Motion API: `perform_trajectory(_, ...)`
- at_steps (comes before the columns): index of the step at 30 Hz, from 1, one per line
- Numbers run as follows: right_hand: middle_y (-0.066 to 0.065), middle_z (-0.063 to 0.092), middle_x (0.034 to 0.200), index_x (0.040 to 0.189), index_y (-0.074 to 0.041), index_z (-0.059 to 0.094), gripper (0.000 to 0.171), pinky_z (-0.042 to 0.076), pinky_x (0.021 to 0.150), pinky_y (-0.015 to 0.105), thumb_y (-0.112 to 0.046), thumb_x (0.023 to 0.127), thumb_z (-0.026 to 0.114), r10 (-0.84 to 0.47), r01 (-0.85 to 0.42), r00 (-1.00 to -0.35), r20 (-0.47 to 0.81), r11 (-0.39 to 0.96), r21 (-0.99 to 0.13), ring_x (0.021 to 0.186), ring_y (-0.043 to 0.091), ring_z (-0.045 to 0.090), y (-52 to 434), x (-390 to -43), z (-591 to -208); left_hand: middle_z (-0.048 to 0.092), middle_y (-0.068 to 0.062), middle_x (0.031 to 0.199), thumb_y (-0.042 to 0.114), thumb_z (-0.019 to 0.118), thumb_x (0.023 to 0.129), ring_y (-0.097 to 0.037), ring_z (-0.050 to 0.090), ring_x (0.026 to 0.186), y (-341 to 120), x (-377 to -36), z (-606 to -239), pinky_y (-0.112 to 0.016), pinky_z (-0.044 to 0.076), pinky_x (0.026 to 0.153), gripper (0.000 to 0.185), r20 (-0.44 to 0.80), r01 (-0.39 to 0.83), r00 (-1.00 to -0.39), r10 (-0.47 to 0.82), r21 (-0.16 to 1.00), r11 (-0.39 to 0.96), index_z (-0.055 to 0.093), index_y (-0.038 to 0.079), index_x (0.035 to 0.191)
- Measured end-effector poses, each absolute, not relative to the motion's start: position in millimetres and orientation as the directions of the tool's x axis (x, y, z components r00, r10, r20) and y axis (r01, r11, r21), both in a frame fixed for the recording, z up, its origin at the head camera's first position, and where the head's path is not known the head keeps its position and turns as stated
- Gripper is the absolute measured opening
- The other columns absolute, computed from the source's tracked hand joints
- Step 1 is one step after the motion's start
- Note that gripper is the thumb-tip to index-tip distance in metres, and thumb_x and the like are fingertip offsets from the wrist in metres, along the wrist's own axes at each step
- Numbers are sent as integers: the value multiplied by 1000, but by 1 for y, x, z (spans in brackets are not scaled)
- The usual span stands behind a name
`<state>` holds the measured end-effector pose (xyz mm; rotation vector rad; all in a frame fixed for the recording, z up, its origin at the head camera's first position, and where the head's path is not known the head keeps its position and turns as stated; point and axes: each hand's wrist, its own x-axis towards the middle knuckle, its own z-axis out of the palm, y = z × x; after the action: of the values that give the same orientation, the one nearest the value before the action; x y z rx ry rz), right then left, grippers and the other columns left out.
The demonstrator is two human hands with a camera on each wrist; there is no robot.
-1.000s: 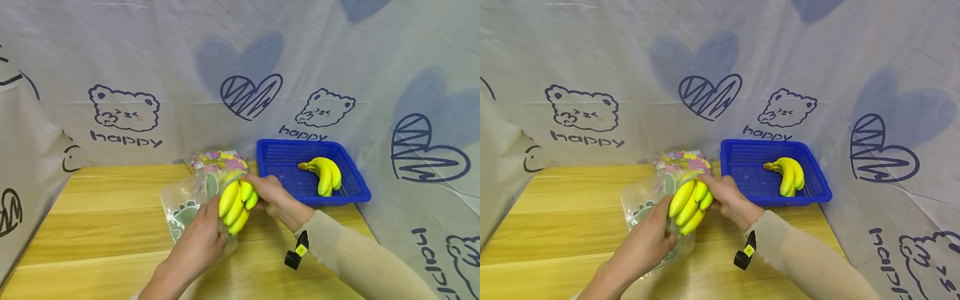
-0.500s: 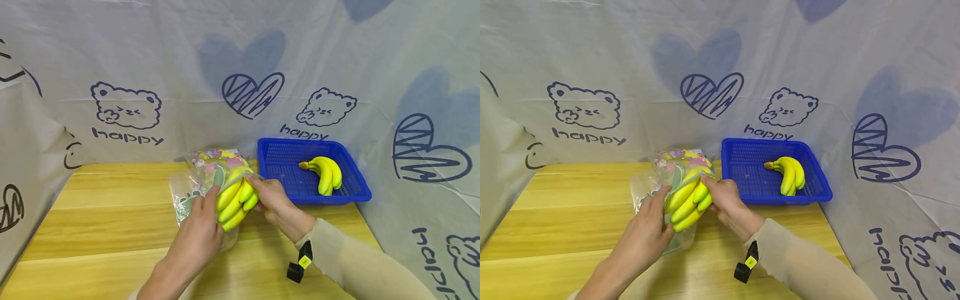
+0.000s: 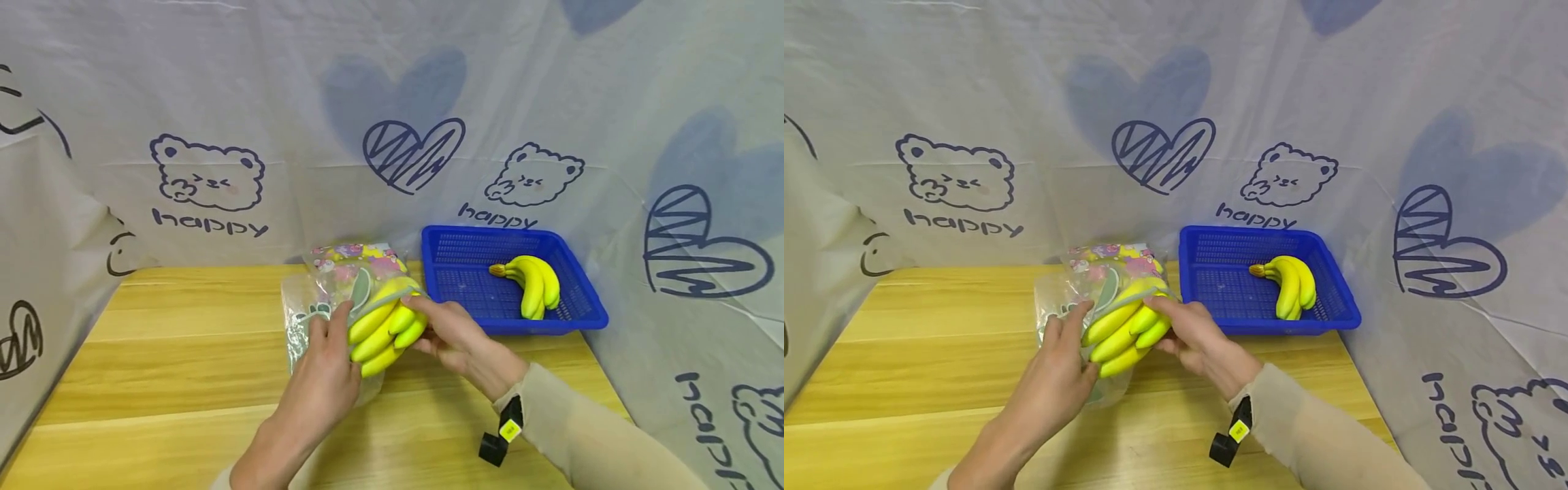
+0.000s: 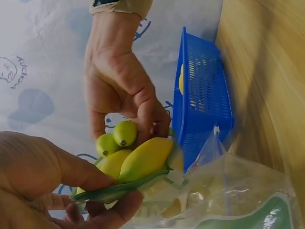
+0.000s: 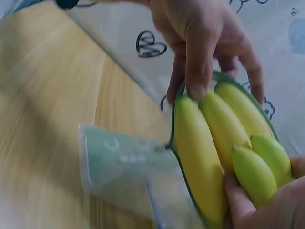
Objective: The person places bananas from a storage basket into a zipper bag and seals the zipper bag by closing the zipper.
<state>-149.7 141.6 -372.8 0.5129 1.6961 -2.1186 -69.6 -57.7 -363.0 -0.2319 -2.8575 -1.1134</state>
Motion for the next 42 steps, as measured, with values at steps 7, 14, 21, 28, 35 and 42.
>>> perform_trajectory(7, 8, 69, 96, 113, 3, 65, 28, 64, 74, 34, -21, 100, 73, -1, 443, -886, -464, -303, -844, 84, 16, 69, 130, -146, -372, 45, -21, 122, -16, 60, 82, -23, 57, 76, -57, -68, -357, -28, 52, 60, 99, 53, 150, -986, 158, 692, 707, 23, 15, 168)
perform_trajectory(14, 11, 68, 98, 126, 11, 57, 47, 62, 68, 27, -29, 104, 68, -20, 343, -939, -344, -161, -926, 79, 14, 72, 125, -138, -365, 41, -18, 124, -8, 64, 84, -27, 57, 81, -63, -65, -348, -31, 50, 64, 95, 1, 72, -994, 107, 740, 668, 27, 20, 166)
perform_trajectory(21, 16, 67, 103, 131, 8, 57, 52, 64, 68, 35, -33, 101, 68, -104, 263, -957, -272, 95, -960, 75, 19, 70, 129, -136, -357, 50, -16, 123, 11, 66, 98, -22, 56, 79, -67, -69, -340, -32, 49, 67, 65, -10, 52, -996, 87, 731, 680, 42, 12, 159)
perform_trajectory(28, 23, 66, 117, 152, 9, 41, 72, 62, 69, 35, -31, 99, 71, -83, 229, -965, -250, 208, -951, 83, 20, 69, 128, -135, -362, 62, -5, 97, 9, 73, 96, -16, 55, 72, -65, -69, -338, -28, 48, 61, 48, 14, 97, -993, 119, 676, 730, 60, 2, 142)
perform_trajectory(35, 24, 70, 125, 156, 2, 40, 90, 62, 74, 36, -40, 90, 84, -70, 126, -983, -167, 394, -910, 91, 23, 73, 123, -135, -361, 64, -2, 74, 5, 61, 100, -8, 51, 55, -59, -71, -347, -20, 44, 49, 13, 317, 282, -944, 95, 620, 732, 69, 1, 108)
perform_trajectory(42, 13, 71, 120, 152, -4, 50, 86, 59, 76, 33, -39, 84, 88, -269, -175, -963, -18, 673, -719, 93, 21, 68, 114, -124, -348, 64, -6, 67, 7, 61, 102, -10, 50, 48, -55, -82, -351, -21, 41, 43, 5, 460, 355, -885, 73, 565, 745, 61, 3, 99)
